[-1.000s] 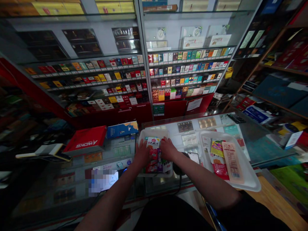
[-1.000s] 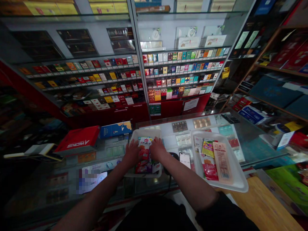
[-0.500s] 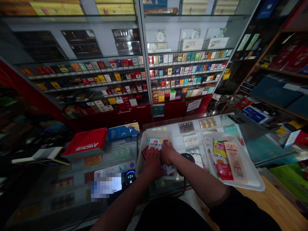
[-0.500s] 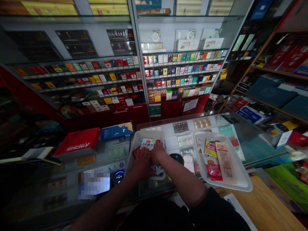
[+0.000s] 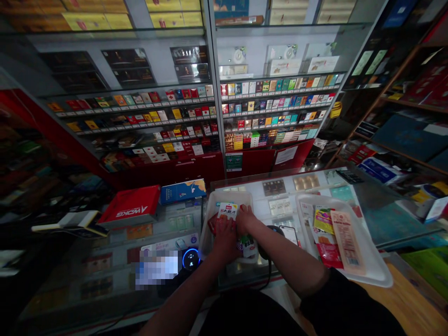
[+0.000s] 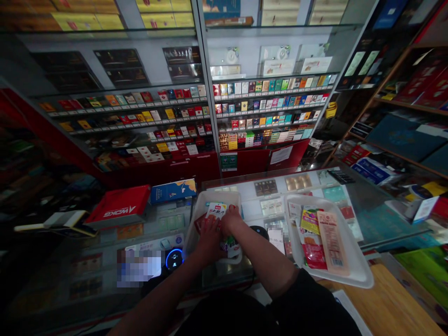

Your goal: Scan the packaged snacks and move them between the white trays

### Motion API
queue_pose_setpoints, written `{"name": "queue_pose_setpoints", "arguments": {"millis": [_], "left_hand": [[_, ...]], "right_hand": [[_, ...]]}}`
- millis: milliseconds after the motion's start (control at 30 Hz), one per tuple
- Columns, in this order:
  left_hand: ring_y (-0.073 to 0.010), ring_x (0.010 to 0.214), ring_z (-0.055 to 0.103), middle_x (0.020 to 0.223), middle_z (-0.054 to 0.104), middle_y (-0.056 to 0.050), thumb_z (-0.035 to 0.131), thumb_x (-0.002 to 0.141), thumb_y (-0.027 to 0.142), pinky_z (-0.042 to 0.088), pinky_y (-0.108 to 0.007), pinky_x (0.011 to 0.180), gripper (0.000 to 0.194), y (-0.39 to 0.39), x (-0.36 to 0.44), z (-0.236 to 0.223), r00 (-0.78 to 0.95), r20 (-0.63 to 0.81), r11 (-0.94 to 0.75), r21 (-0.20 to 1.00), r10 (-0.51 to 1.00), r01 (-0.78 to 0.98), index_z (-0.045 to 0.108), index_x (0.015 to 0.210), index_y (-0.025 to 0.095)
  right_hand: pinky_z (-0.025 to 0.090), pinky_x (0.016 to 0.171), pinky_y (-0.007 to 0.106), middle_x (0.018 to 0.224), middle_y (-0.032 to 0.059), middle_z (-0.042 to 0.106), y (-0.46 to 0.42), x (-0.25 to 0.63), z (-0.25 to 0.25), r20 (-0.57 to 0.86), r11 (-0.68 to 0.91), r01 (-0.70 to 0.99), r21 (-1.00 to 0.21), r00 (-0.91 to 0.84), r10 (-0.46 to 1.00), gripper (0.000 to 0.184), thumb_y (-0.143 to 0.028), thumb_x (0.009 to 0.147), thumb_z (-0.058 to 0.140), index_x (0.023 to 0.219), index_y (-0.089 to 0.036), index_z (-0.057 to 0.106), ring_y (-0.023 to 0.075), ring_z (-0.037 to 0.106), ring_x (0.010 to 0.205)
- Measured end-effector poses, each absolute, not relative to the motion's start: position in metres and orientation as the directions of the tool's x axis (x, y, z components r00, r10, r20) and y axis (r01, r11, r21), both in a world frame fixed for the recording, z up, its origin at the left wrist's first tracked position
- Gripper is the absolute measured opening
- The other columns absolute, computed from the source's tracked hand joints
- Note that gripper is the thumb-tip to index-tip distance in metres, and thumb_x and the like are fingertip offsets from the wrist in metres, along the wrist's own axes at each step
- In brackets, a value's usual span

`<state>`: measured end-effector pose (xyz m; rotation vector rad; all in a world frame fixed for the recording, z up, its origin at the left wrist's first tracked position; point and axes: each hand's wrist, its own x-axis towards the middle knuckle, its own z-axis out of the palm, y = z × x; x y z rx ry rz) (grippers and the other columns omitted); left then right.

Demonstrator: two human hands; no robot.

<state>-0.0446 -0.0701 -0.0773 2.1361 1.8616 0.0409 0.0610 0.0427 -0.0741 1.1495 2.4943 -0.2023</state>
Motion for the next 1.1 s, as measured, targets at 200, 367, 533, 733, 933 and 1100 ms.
{"name": "queue_pose_setpoints", "arguments": {"millis": [200, 367, 533, 733, 933, 1100], "left_hand": [[-0.0409, 0.159, 0.006, 0.169, 0.025, -0.017, 0.077, 0.065, 0.046, -0.003, -0.062, 0.126, 0.102, -0.074, -0.045, -0.073, 0.133, -0.155, -0.094, 0.234, 0.979, 0.968, 0.037, 0.156, 0.02], [-0.0386, 0.159, 0.005, 0.169, 0.024, -0.016, 0.079, 0.068, 0.041, 0.001, -0.061, 0.127, 0.087, -0.072, -0.05, -0.07, 0.109, -0.044, -0.097, 0.215, 0.993, 0.972, 0.047, 0.145, 0.018], [-0.0364, 0.159, 0.008, 0.169, 0.027, -0.013, 0.078, 0.073, 0.036, 0.003, -0.061, 0.127, 0.065, -0.066, -0.052, -0.063, 0.077, 0.019, -0.079, 0.179, 0.997, 0.981, 0.057, 0.132, 0.022], [-0.033, 0.159, 0.014, 0.167, 0.033, -0.01, 0.071, 0.083, 0.035, 0.004, -0.06, 0.128, 0.048, -0.064, -0.051, -0.06, 0.02, 0.12, -0.04, 0.172, 0.993, 0.984, 0.059, 0.129, 0.026], [-0.0359, 0.154, 0.028, 0.161, 0.042, -0.013, 0.072, 0.082, 0.041, 0.023, -0.059, 0.124, 0.043, -0.06, -0.051, -0.067, -0.104, 0.115, 0.069, 0.276, 0.988, 0.959, 0.065, 0.12, 0.022], [-0.0354, 0.151, 0.034, 0.155, 0.051, -0.011, 0.068, 0.086, 0.038, 0.027, -0.059, 0.121, 0.03, -0.058, -0.049, -0.068, -0.139, 0.143, 0.091, 0.297, 0.98, 0.951, 0.07, 0.113, 0.024]], "right_hand": [[0.02, 0.12, 0.06, 0.14, 0.0253, 0.06, 0.05, 0.07, -0.065, -0.283, 0.575, 0.803, -0.154, -0.593, 0.753, 0.048, -0.035, 0.087, 0.064, 0.128, -0.011, 0.07, 0.0429, 0.03, 0.149], [0.036, 0.113, 0.051, 0.13, 0.026, 0.066, 0.061, 0.074, -0.051, -0.232, 0.471, 0.855, -0.217, -0.514, 0.826, 0.044, -0.039, 0.093, 0.06, 0.121, -0.009, 0.072, 0.0391, 0.048, 0.138], [0.05, 0.087, 0.033, 0.111, 0.0185, 0.076, 0.073, 0.084, -0.034, -0.222, 0.395, 0.854, -0.338, -0.48, 0.849, 0.032, -0.039, 0.089, 0.065, 0.103, -0.013, 0.078, 0.028, 0.07, 0.104], [0.046, 0.07, 0.025, 0.091, 0.008, 0.078, 0.068, 0.094, -0.021, -0.18, 0.312, 0.807, -0.501, -0.45, 0.875, 0.013, -0.025, 0.082, 0.071, 0.089, -0.017, 0.078, 0.0194, 0.07, 0.084], [0.042, 0.07, 0.025, 0.096, 0.008, 0.075, 0.056, 0.097, -0.017, -0.124, 0.261, 0.753, -0.604, -0.412, 0.903, 0.011, -0.023, 0.084, 0.069, 0.091, -0.016, 0.072, 0.0179, 0.066, 0.085], [0.041, 0.069, 0.022, 0.089, 0.0013, 0.074, 0.055, 0.102, -0.015, -0.117, 0.26, 0.678, -0.688, -0.457, 0.882, 0.014, -0.02, 0.083, 0.07, 0.097, -0.018, 0.07, 0.0135, 0.063, 0.078]]}}
